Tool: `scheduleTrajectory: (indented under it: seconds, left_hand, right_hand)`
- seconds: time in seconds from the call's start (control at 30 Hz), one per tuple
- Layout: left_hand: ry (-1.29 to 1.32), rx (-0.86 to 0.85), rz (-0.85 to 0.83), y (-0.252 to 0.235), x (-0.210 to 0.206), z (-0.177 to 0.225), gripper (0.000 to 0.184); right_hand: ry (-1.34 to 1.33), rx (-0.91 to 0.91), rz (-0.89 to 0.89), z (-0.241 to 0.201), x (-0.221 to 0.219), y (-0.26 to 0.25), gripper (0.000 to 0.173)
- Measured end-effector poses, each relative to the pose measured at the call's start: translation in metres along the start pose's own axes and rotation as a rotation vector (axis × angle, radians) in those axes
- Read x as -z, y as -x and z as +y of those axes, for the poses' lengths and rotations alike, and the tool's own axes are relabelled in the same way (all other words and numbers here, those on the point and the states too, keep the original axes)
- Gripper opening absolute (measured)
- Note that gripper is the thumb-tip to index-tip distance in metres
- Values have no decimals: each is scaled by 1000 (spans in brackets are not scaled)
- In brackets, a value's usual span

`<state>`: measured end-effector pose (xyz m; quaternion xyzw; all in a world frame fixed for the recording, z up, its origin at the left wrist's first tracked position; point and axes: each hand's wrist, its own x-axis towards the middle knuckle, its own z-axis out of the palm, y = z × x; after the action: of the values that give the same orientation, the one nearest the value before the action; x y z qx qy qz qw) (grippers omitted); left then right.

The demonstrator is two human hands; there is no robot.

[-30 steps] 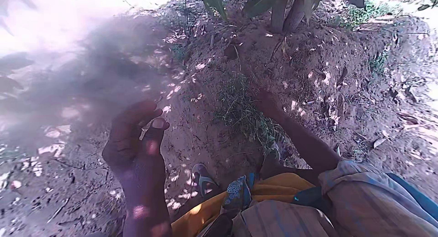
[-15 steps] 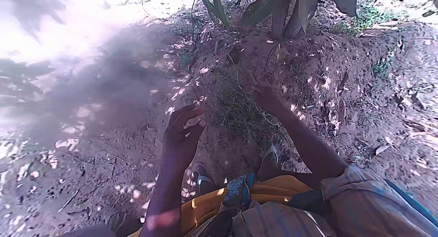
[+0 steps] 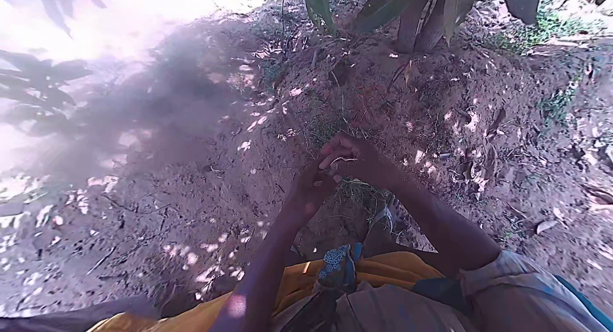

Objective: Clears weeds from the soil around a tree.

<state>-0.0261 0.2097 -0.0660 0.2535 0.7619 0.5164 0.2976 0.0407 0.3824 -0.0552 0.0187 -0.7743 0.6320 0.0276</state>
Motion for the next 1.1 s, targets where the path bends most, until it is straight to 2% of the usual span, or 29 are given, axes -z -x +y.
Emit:
scheduleTrajectory:
  seconds: [0.1,0.2,0.3,0.37,0.43,0.5,0.53,0.6,0.7,0.8,0.87,0.9,0.97,1.03,1.1]
  left_hand:
    - [134,-25,-6,1,8,-5,18]
    - [87,-68,129,2,30,-8,33]
    - [126,-115,326,0,54,-12,46]
    - [243,-166,449,1,71,-14,46]
    - [333,-242,582,8,91,-14,42]
    - [375,-337,675,18,113,-12,36]
    - [402,-386,701,21,121,-13,35]
    - [468,-445,750,25,131,-18,29]
    - [605,-432,863,25,141,-27,25]
    - [692,-423,909,26,146,-25,27]
    - [717,-399,916,28,140,-18,33]
    - [737,-387,923,30,140,-17,36]
    - [707,-365,943,36,145,-22,32]
    - [687,-378,978,38,150,-25,30]
    - [711,-410,958,39,155,-27,29]
  right_hand:
    - [-142,101,-12,-3,-14,0,40]
    - [-199,198,60,-20,-15,4,58]
    - [-128,222,21,-14,-8,-7,64]
    - [-53,78,-118,18,-4,-18,56]
    - [119,-202,-230,66,1,-21,43]
    - [263,-467,-244,107,6,-16,37]
    - [271,-512,-223,119,11,-14,35]
    - [216,-554,-141,124,25,-16,37]
    - [206,-523,-5,110,44,-25,35]
    - [359,-541,6,86,56,-29,34]
    - [587,-416,39,57,60,-29,34]
    - [686,-293,129,41,62,-25,34]
    - [799,-27,440,7,69,-17,34]
    - [843,146,701,-24,83,-10,33]
    - [844,65,785,-38,103,1,34]
